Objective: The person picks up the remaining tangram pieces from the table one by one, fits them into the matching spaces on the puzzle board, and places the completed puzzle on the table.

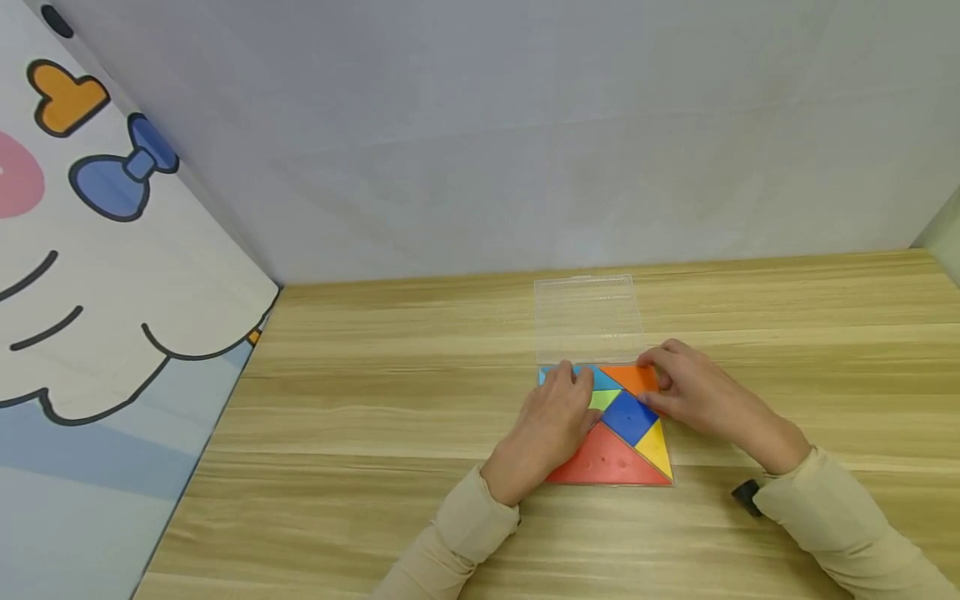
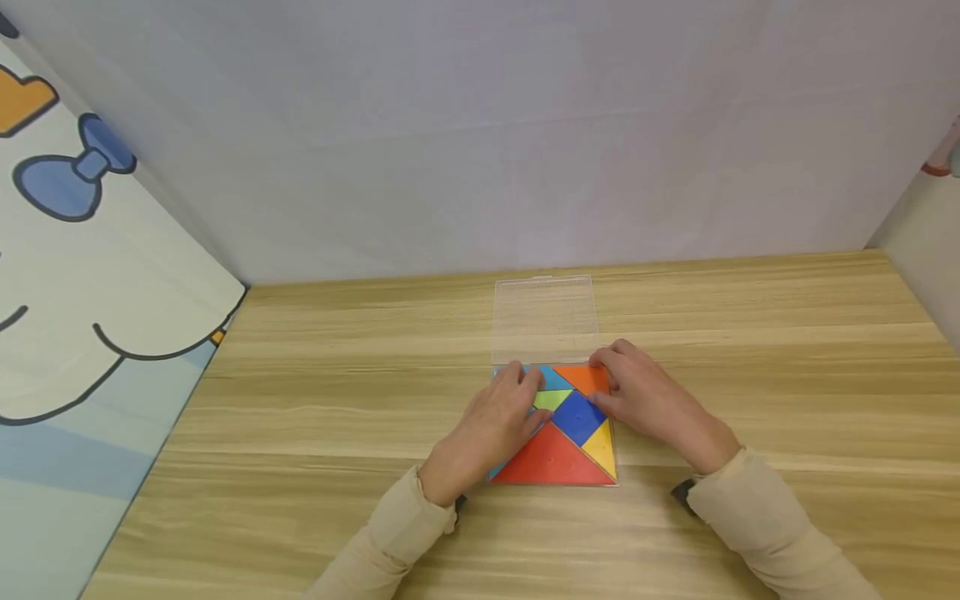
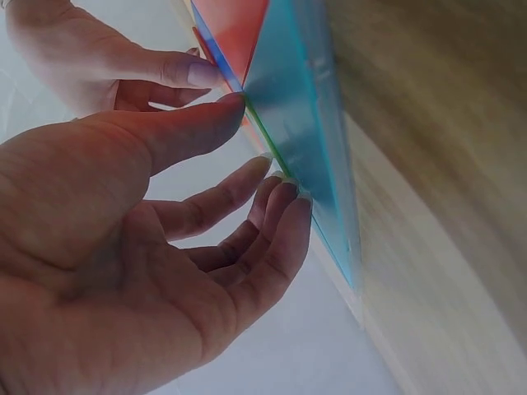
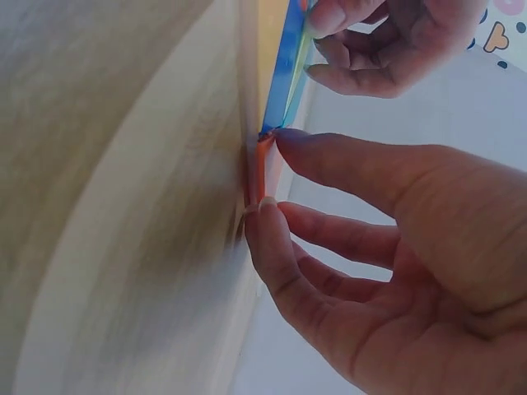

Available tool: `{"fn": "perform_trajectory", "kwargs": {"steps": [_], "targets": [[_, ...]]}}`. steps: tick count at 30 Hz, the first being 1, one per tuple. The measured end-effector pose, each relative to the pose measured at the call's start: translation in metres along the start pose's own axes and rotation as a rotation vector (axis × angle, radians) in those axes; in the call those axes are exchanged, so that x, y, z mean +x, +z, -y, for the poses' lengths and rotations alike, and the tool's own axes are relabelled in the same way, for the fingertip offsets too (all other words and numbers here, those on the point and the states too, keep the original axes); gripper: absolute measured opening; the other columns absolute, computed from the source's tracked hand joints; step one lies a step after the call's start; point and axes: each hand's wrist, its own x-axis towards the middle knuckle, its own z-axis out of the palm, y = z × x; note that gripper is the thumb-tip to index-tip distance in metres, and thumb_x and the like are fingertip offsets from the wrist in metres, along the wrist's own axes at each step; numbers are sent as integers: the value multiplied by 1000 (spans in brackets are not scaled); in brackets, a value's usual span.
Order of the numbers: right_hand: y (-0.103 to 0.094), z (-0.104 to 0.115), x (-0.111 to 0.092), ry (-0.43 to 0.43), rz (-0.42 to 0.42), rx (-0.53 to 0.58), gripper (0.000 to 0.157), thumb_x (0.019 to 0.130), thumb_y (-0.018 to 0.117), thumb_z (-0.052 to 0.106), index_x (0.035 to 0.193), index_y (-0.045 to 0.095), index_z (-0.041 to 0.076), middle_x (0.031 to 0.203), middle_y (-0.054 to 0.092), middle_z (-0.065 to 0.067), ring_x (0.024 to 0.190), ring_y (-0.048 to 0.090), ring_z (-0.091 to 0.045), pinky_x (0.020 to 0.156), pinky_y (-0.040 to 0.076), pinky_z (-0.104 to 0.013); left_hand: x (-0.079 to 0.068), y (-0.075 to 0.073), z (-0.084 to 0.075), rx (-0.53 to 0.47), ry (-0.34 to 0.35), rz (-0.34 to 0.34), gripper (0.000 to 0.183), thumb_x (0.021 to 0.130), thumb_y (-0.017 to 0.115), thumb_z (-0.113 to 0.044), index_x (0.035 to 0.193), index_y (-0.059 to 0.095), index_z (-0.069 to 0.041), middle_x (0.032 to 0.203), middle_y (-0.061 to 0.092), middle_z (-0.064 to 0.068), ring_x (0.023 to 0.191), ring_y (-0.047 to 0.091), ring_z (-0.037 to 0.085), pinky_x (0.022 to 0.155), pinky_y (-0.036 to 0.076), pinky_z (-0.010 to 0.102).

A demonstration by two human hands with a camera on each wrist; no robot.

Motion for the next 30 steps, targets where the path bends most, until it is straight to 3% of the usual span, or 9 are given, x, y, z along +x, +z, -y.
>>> {"fn": "perform_trajectory", "kwargs": {"steps": [7, 15, 22, 30], "targets": [[2, -3, -1, -36, -30, -4, 29, 86, 79, 2, 110, 66, -7, 91, 54, -6, 75, 47, -15, 65, 44, -30, 1, 1, 0, -29, 49, 2, 24, 95, 76, -18, 98, 57, -3, 93, 50, 7, 85, 51, 18, 66, 45, 20], [4, -7, -1, -71, -40, 0, 28, 84, 79, -2, 109, 66, -6, 96, 58, -9, 77, 52, -15, 68, 49, -31, 2, 1, 1, 54, 89, 12, 23, 95, 76, -24, 101, 62, -6, 93, 55, 5, 85, 51, 17, 68, 43, 21], [3, -4, 0, -42, -23, 10, 30, 85, 80, -2, 110, 66, -7, 101, 58, -12, 80, 56, -18, 71, 52, -33, -1, -9, 9, 55, 23, 97, 30, 94, 77, -28, 106, 61, -6, 101, 57, 9, 90, 54, 21, 74, 47, 26], [-4, -5, -2, -17, 16, 23, 33, 84, 80, -2, 114, 67, -8, 99, 57, -9, 83, 54, -18, 75, 51, -34, -2, -18, 18, -32, -62, 199, 37, 95, 76, -31, 114, 57, -5, 101, 53, 9, 88, 48, 21, 76, 44, 27]]}}
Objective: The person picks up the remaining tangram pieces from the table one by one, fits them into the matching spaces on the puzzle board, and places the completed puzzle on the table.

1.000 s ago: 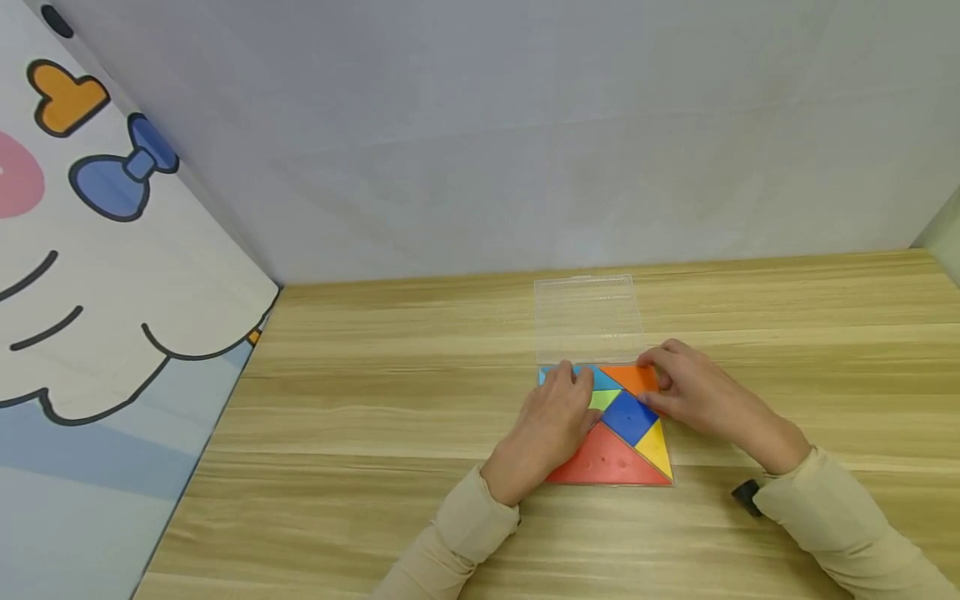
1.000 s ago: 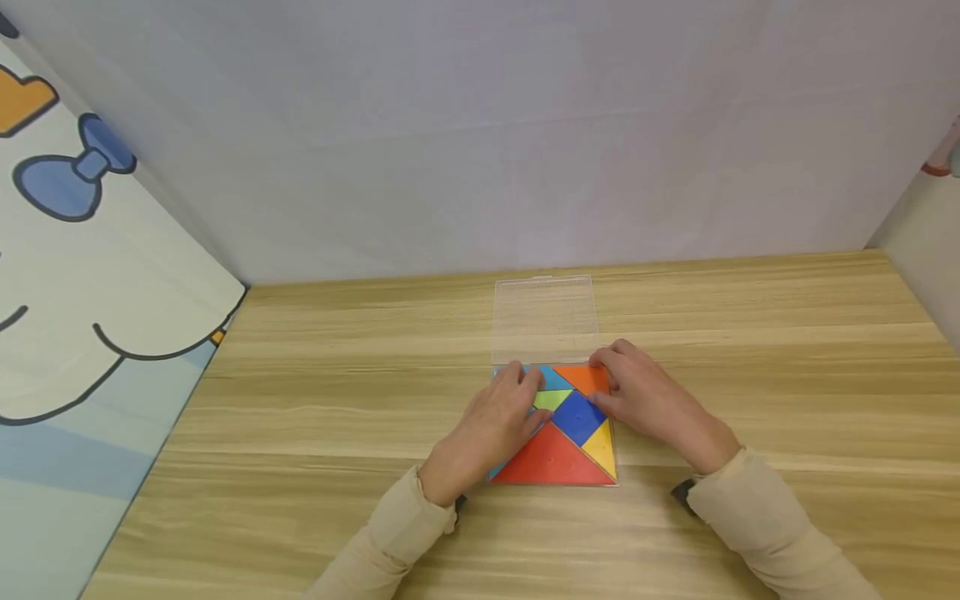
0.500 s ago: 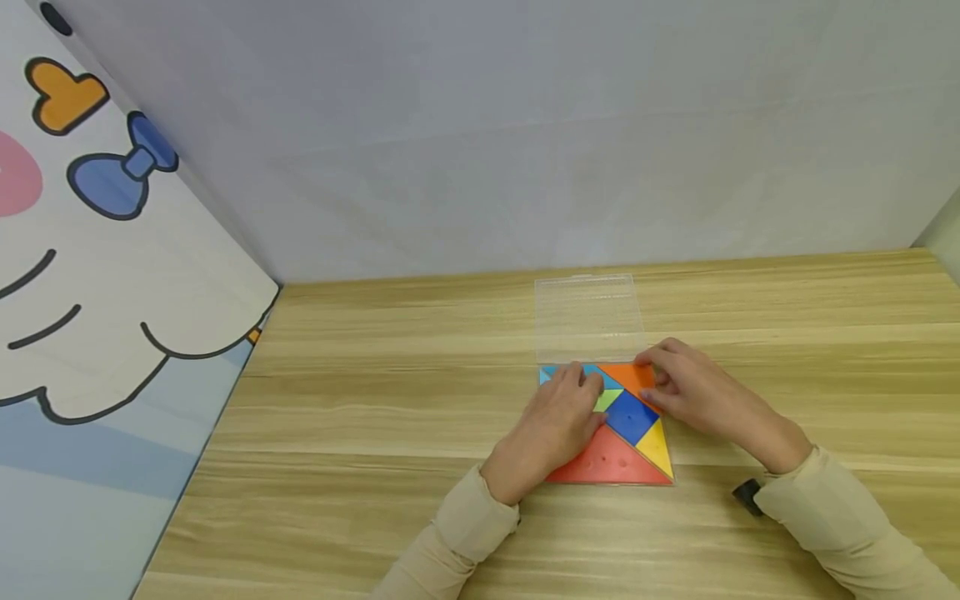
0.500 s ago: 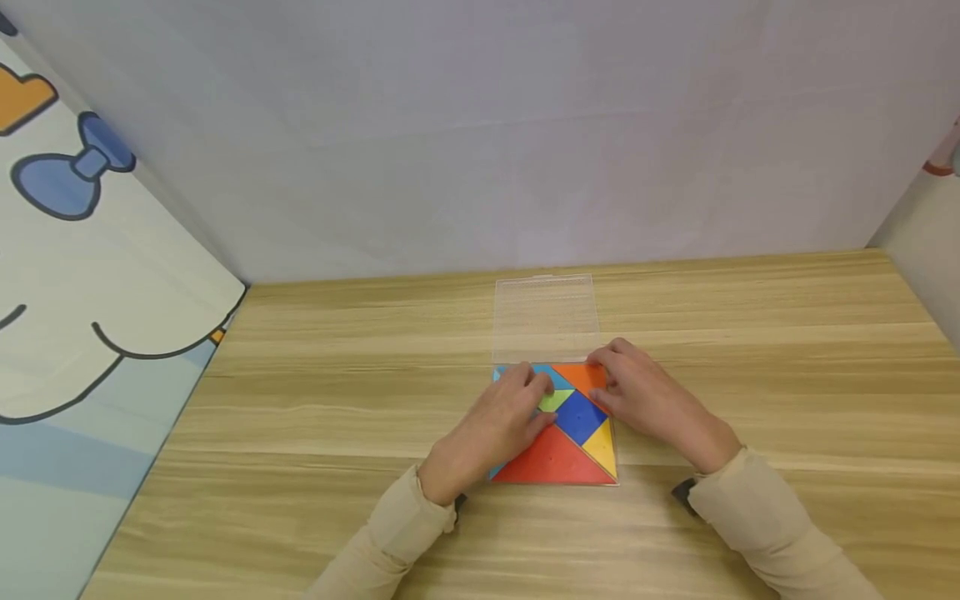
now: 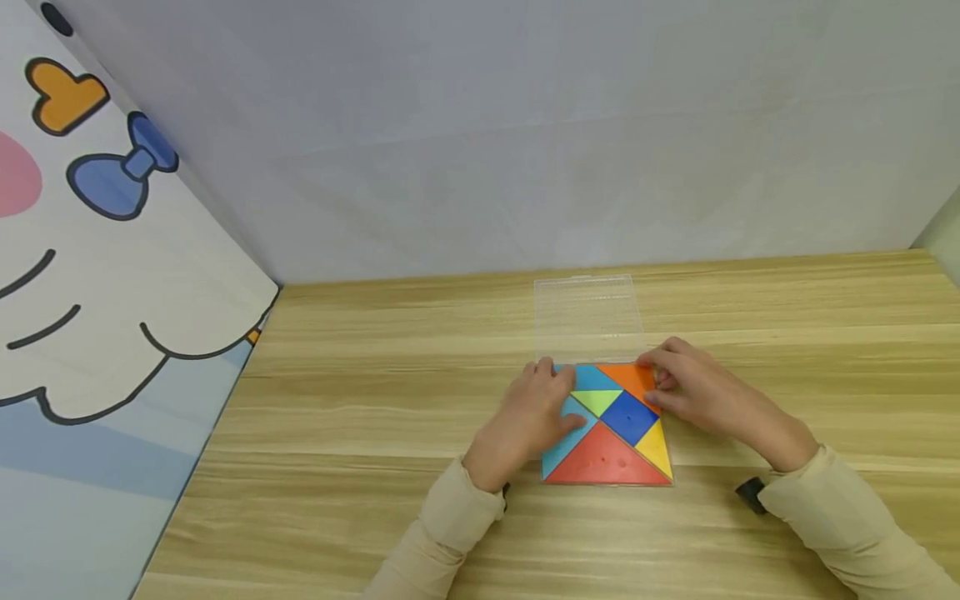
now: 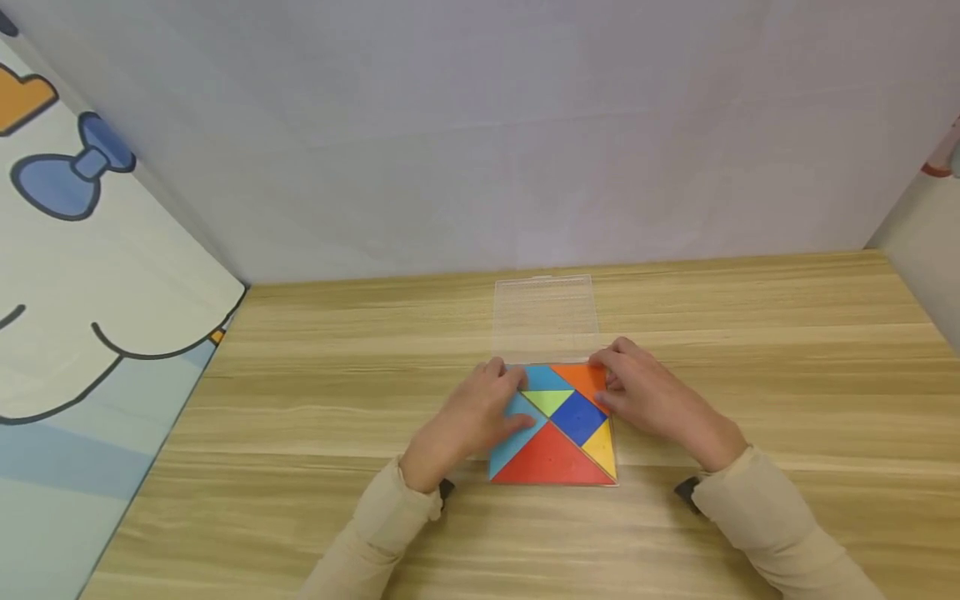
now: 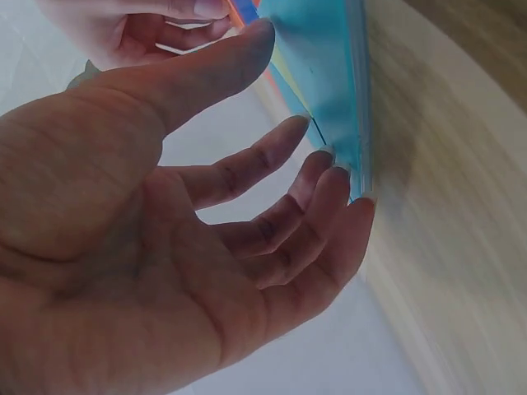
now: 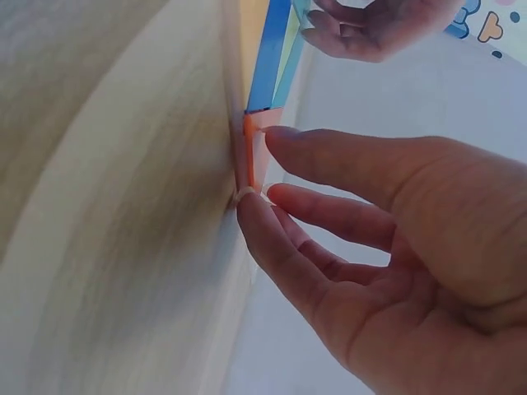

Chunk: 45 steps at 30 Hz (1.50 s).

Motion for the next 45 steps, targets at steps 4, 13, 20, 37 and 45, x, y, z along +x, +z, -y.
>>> {"fn": "perform_trajectory", "kwargs": {"steps": [4, 13, 20, 37, 45], "targets": [[-1, -2, 0, -16, 6, 1, 36, 83, 81, -3, 115, 66, -9, 99, 58, -10, 83, 56, -19, 75, 52, -34, -2, -2, 2, -56, -15, 15, 39, 94, 77, -29, 112, 55, -3, 96, 48, 9, 88, 46, 22, 79, 45, 28], [-6, -2, 0, -31, 38, 3, 37, 83, 82, -3, 115, 66, -9, 93, 58, -4, 81, 55, -16, 73, 52, -32, -3, -5, 3, -98, -10, 31, 40, 93, 77, -25, 115, 53, -1, 96, 44, 10, 93, 44, 24, 84, 46, 30], [-6, 3, -2, -40, 52, 9, 34, 84, 77, -8, 116, 67, -10, 94, 58, -5, 80, 54, -14, 71, 51, -29, -6, -4, 2, -83, -7, 40, 42, 94, 76, -27, 117, 53, -1, 99, 46, 11, 94, 45, 24, 85, 46, 29], [-2, 10, -10, -50, 53, 9, 34, 84, 72, -10, 118, 66, -9, 104, 58, -10, 84, 53, -15, 74, 51, -30, -10, -4, 0, -69, -22, 73, 41, 95, 75, -31, 116, 52, -4, 99, 46, 9, 96, 46, 22, 83, 46, 27], [1, 9, -10, -33, 44, 22, 33, 86, 75, -7, 117, 66, -8, 101, 56, -7, 83, 52, -15, 73, 51, -29, -9, -4, -1, -60, -27, 83, 42, 96, 74, -31, 119, 52, -4, 101, 46, 9, 96, 45, 22, 84, 46, 27]]}}
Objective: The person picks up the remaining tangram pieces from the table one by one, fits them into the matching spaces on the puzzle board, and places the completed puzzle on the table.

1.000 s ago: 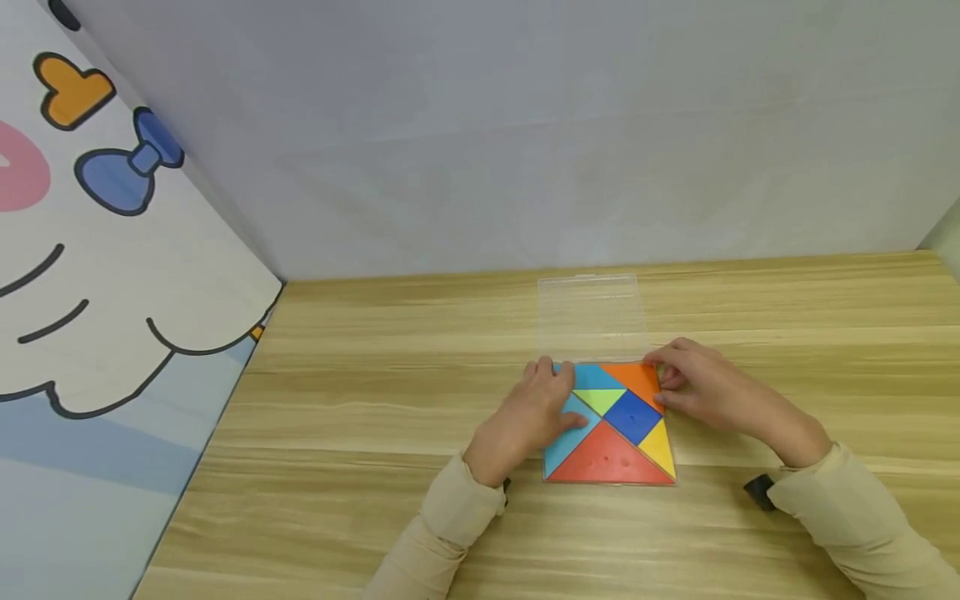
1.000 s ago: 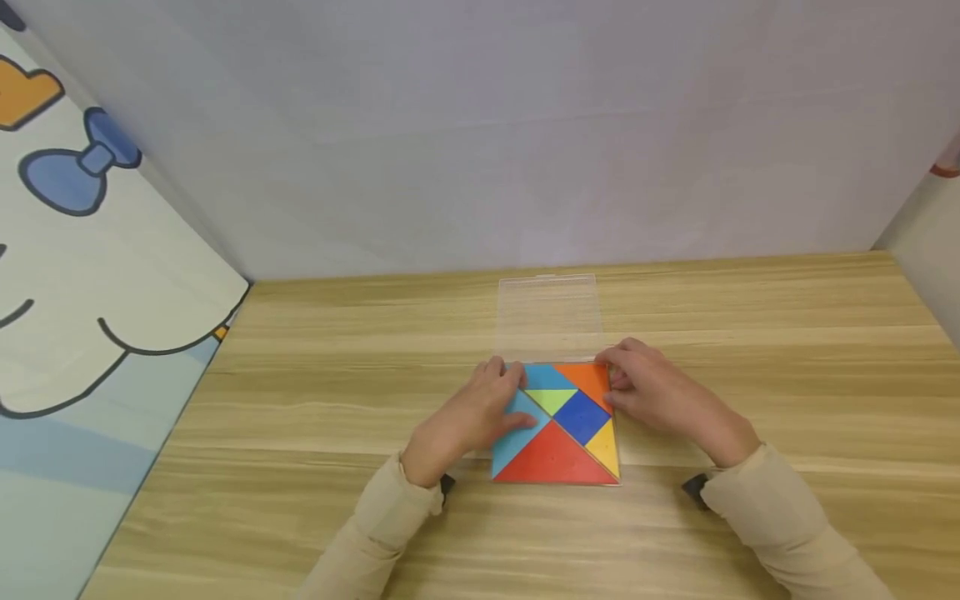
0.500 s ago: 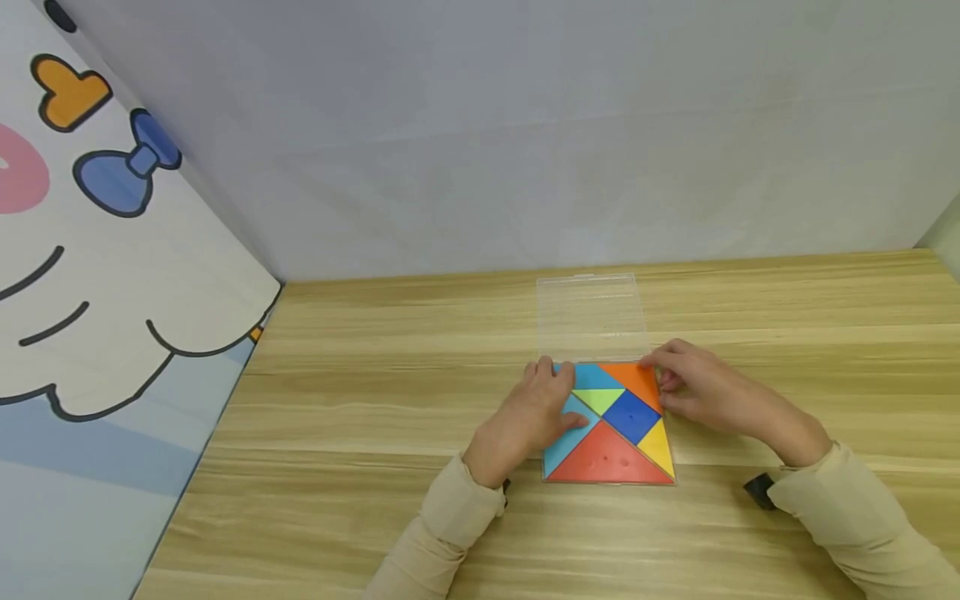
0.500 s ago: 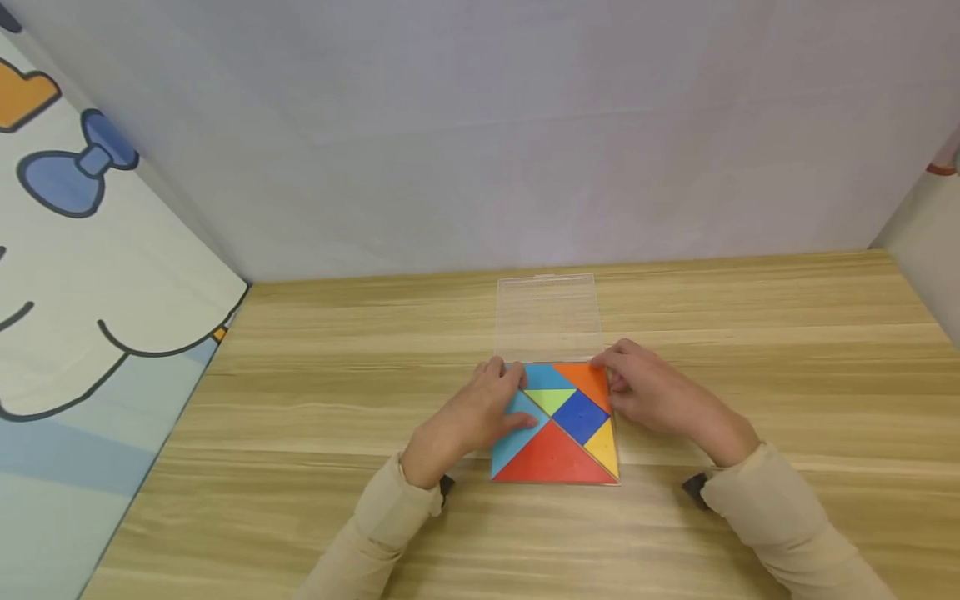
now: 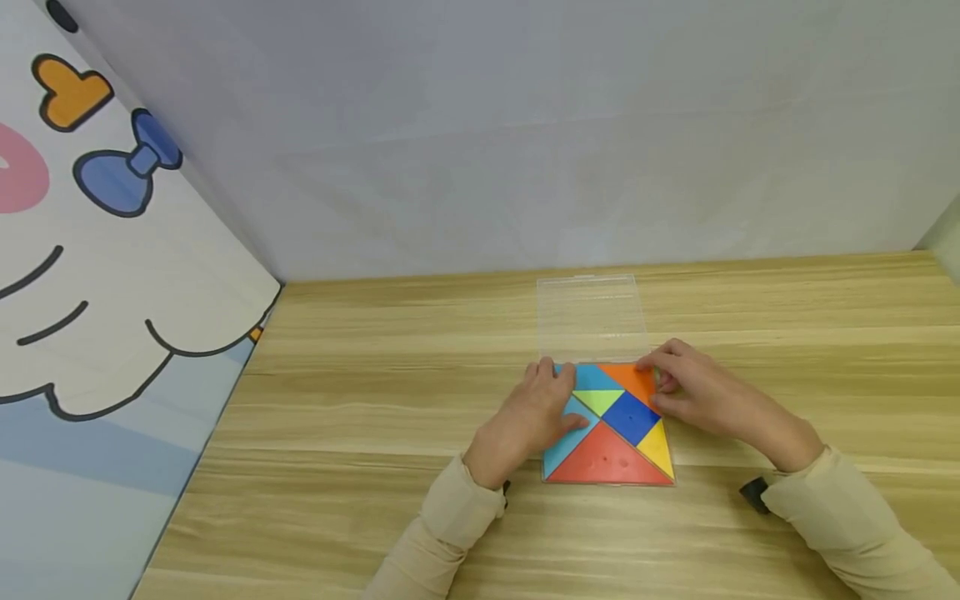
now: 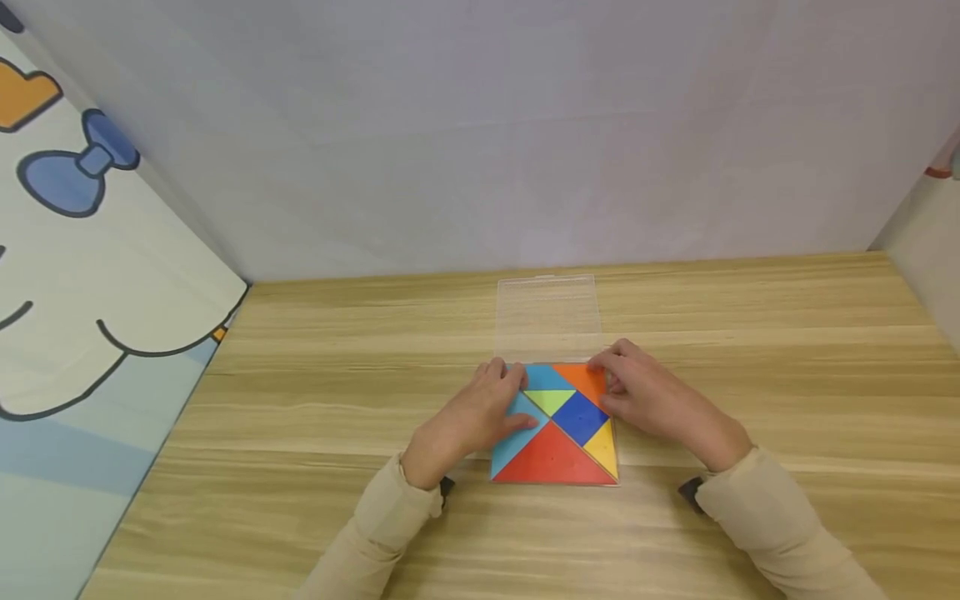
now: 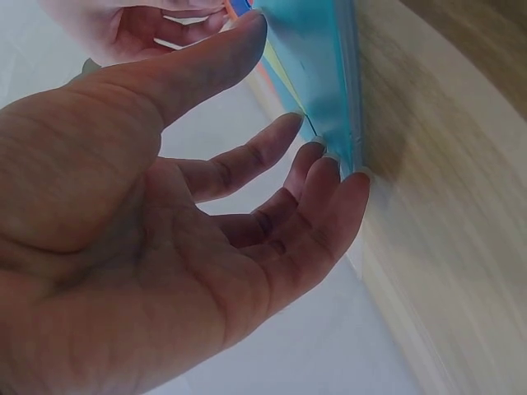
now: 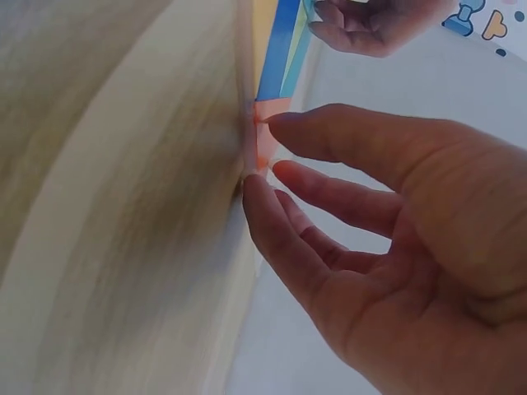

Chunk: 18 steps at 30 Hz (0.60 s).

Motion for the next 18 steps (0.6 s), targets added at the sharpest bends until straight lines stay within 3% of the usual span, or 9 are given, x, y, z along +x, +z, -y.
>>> {"fn": "perform_trajectory", "kwargs": {"steps": [8, 18], "targets": [[2, -2, -2, -22, -26, 1, 32, 87, 78, -1, 117, 66, -5, 100, 56, -5, 83, 53, -15, 73, 51, -30, -1, 2, 2, 10, 23, -21, 41, 98, 72, -31, 121, 52, -4, 104, 47, 10, 97, 46, 22, 83, 46, 27], [12, -7, -7, -121, -99, -105, 31, 88, 74, -7, 118, 71, 1, 107, 59, -9, 86, 55, -19, 71, 50, -32, -8, 11, 14, 31, 133, -132, 34, 100, 70, -27, 121, 59, -3, 107, 53, 10, 95, 48, 20, 80, 46, 26]]}}
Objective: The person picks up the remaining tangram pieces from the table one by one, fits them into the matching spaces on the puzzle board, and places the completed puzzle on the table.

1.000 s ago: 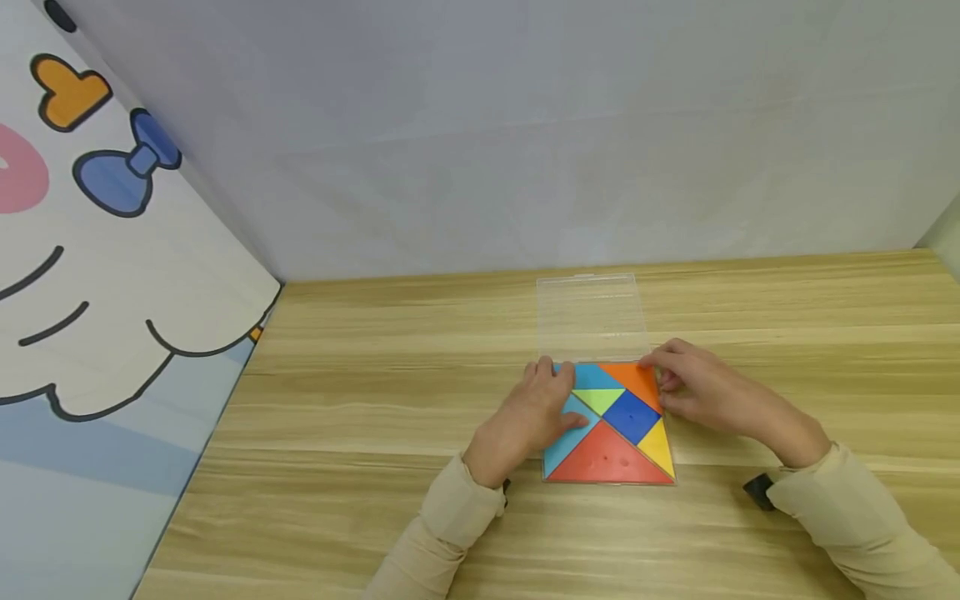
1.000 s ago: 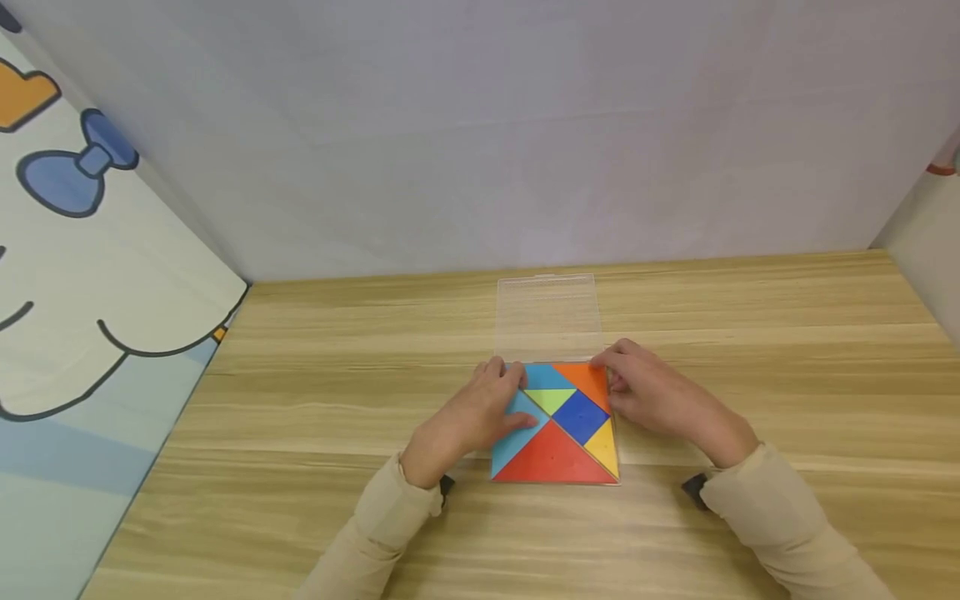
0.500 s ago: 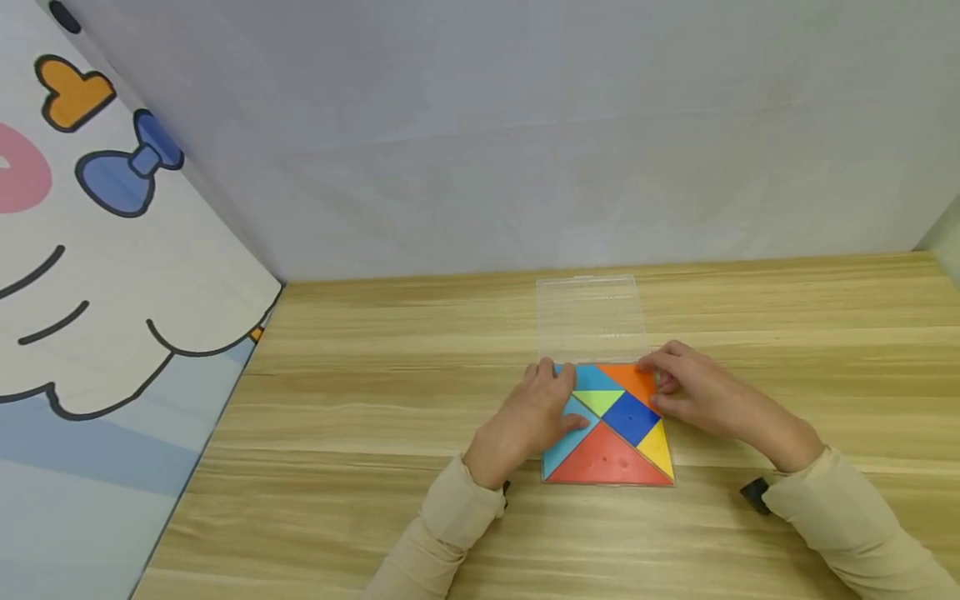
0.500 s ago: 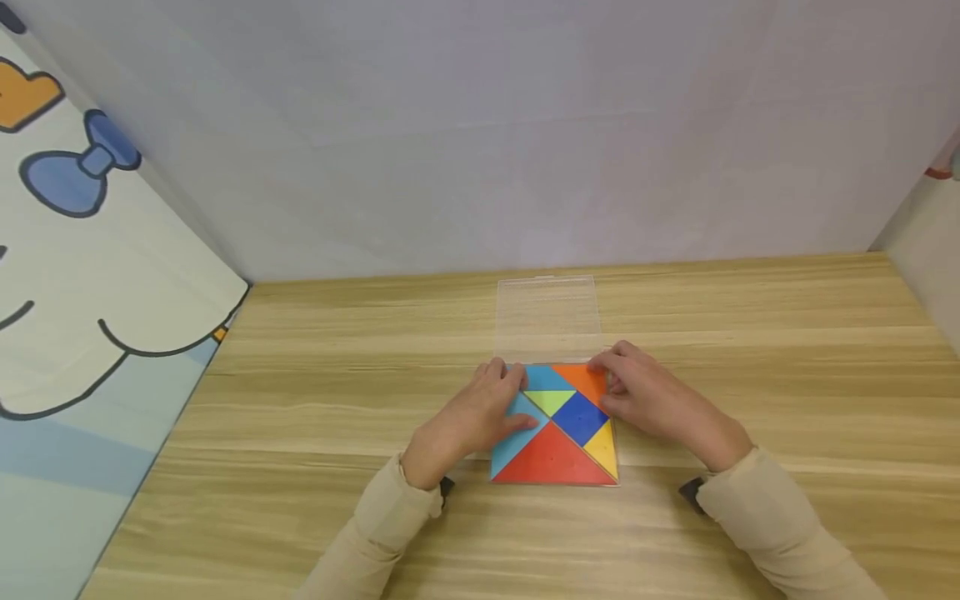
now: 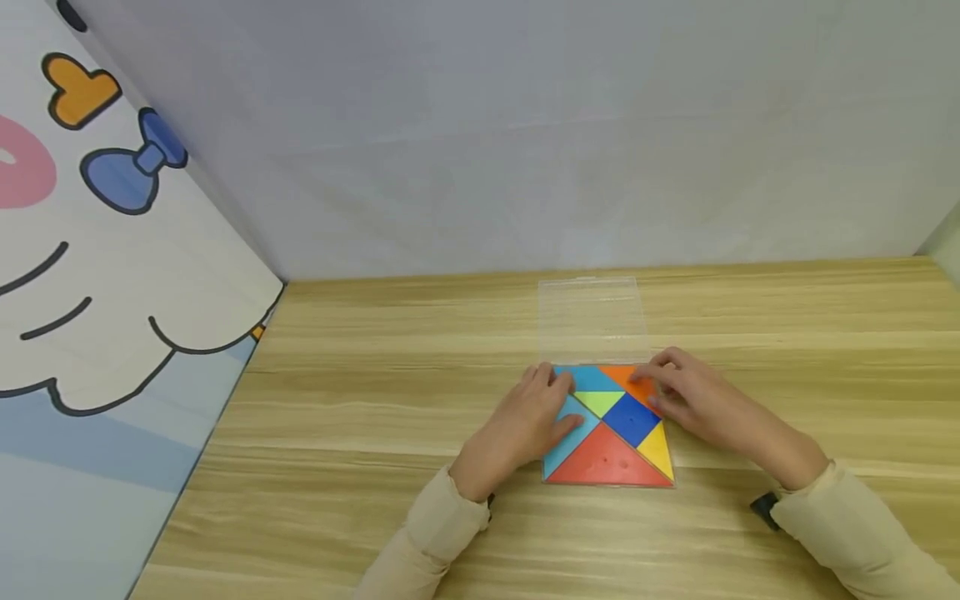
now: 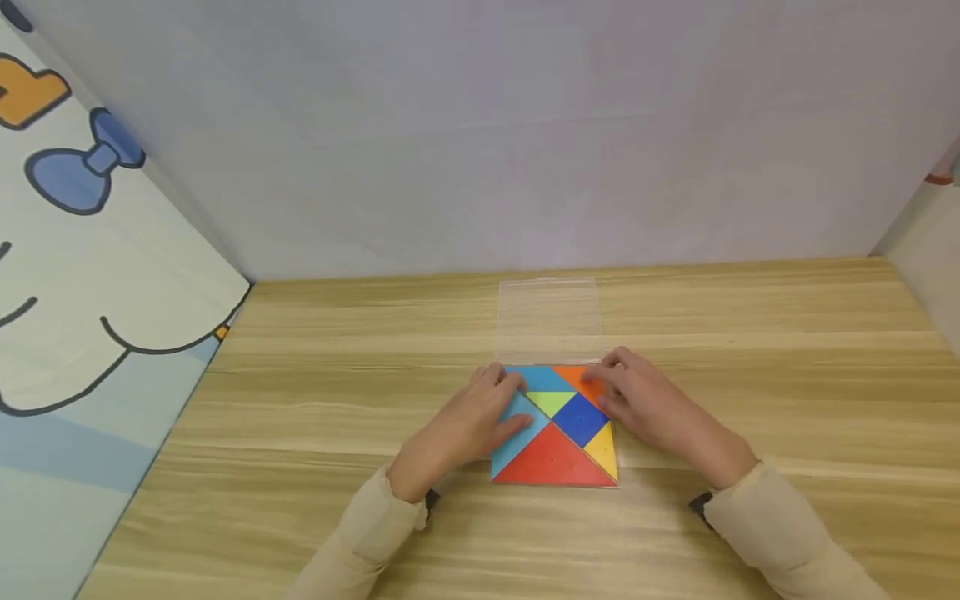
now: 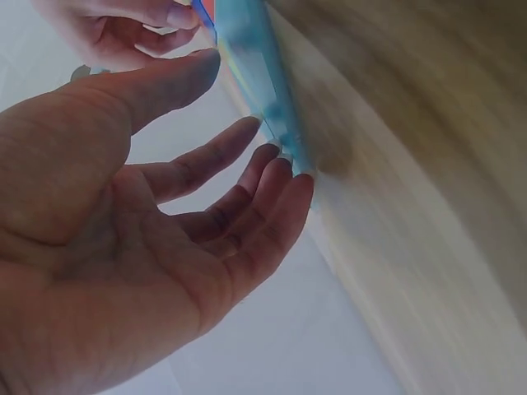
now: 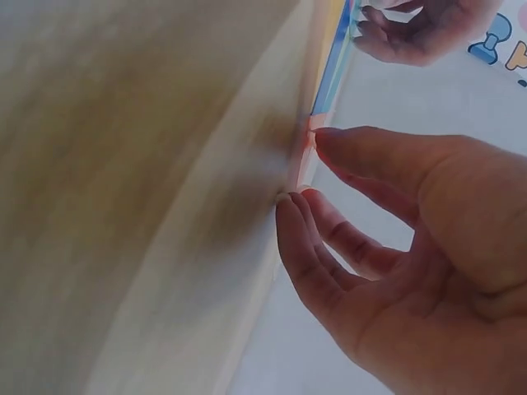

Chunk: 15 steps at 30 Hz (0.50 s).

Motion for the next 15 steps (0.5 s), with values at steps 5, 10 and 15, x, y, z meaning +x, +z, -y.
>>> {"fn": "perform_trajectory", "kwargs": {"steps": [5, 10, 15], "targets": [[1, -4, -7, -53, -25, 4, 33, 88, 75, -6, 121, 71, 0, 109, 61, -8, 87, 56, -17, 71, 52, -30, -3, 3, 4, 16, 13, -49, 32, 101, 69, -26, 122, 63, -3, 111, 59, 11, 98, 55, 22, 85, 50, 29], [0, -7, -16, -83, -72, 15, 37, 87, 75, -8, 122, 67, -1, 110, 66, -6, 88, 61, -16, 74, 55, -32, -8, 6, 10, 28, 3, -127, 27, 99, 72, -22, 116, 66, -3, 105, 61, 10, 94, 58, 21, 83, 51, 30], [-1, -6, -19, -44, -85, -3, 35, 87, 76, -6, 120, 64, -4, 108, 69, -8, 90, 68, -20, 76, 59, -36, -15, 8, 17, 36, -11, -214, 17, 97, 73, -18, 103, 66, -4, 93, 60, 8, 83, 58, 21, 73, 51, 30]]}}
